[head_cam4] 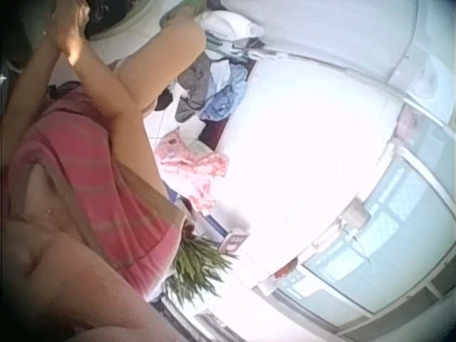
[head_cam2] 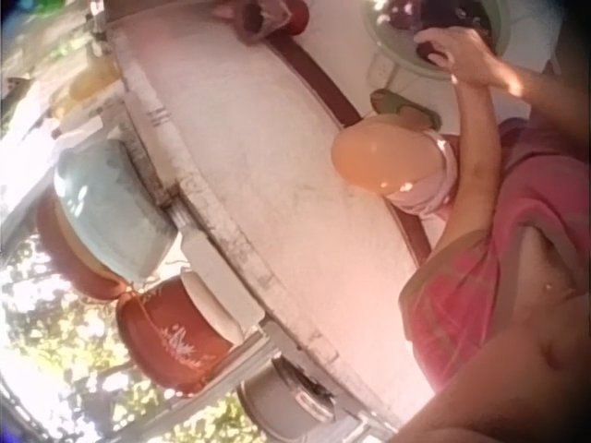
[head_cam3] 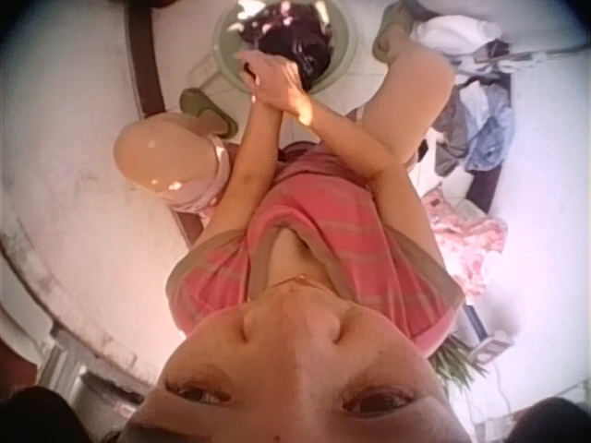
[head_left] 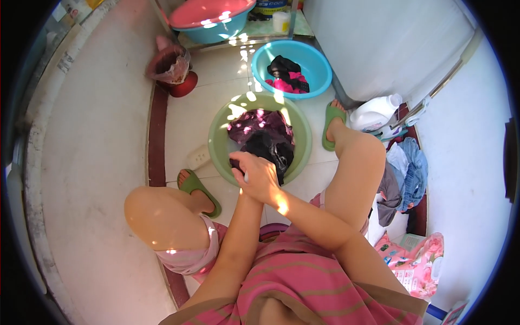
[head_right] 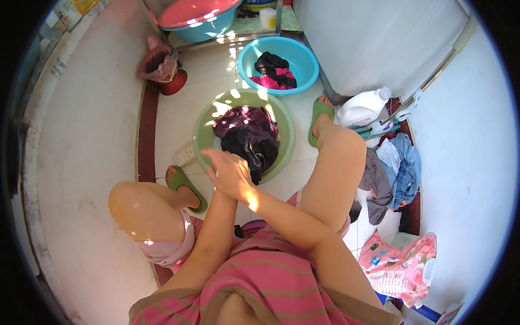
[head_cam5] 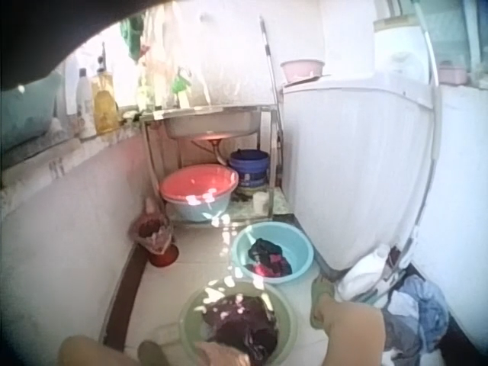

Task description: The person washes clothes by hand, rubbing a bar of soap onto a garment, scrubbing the fabric to lather it, and washing it in a basin of water.

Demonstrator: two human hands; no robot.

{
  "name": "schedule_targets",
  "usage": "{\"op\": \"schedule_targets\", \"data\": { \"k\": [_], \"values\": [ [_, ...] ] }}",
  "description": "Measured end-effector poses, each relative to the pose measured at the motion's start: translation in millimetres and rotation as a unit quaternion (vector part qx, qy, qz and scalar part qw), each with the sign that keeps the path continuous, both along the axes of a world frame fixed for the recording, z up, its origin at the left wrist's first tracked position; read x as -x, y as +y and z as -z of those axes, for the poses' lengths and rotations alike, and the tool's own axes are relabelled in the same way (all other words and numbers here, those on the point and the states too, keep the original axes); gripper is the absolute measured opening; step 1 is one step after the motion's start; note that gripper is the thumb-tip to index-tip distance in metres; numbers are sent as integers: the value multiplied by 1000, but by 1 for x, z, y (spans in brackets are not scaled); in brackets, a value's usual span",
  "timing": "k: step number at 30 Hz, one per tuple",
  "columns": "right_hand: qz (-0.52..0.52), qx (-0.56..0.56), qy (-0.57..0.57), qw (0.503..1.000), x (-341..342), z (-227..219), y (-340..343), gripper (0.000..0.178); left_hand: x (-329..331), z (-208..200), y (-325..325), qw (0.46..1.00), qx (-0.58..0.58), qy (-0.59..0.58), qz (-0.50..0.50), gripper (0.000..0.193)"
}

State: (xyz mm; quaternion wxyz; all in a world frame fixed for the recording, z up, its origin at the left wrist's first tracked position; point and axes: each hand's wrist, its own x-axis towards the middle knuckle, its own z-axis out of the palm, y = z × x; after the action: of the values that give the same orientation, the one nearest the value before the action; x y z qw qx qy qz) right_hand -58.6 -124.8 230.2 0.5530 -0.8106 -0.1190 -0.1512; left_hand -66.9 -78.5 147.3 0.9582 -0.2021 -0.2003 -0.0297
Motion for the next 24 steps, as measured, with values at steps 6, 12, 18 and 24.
{"op": "schedule_targets", "data": {
  "k": [6,12,18,24],
  "values": [
    [112,-72,179,975,-73,39,-43,30,-16,-46,-7,735,-555,380,91,38],
    [176,-73,275,942,-20,68,0,56,-19,-19,4,756,-482,441,-42,46],
    [-38,-18,147,988,-14,43,-5,55,-13,-23,9,772,-436,462,-10,44],
    [59,28,211,975,-31,18,-14,45,-12,-58,-5,743,-467,478,-15,42]
  ]
}}
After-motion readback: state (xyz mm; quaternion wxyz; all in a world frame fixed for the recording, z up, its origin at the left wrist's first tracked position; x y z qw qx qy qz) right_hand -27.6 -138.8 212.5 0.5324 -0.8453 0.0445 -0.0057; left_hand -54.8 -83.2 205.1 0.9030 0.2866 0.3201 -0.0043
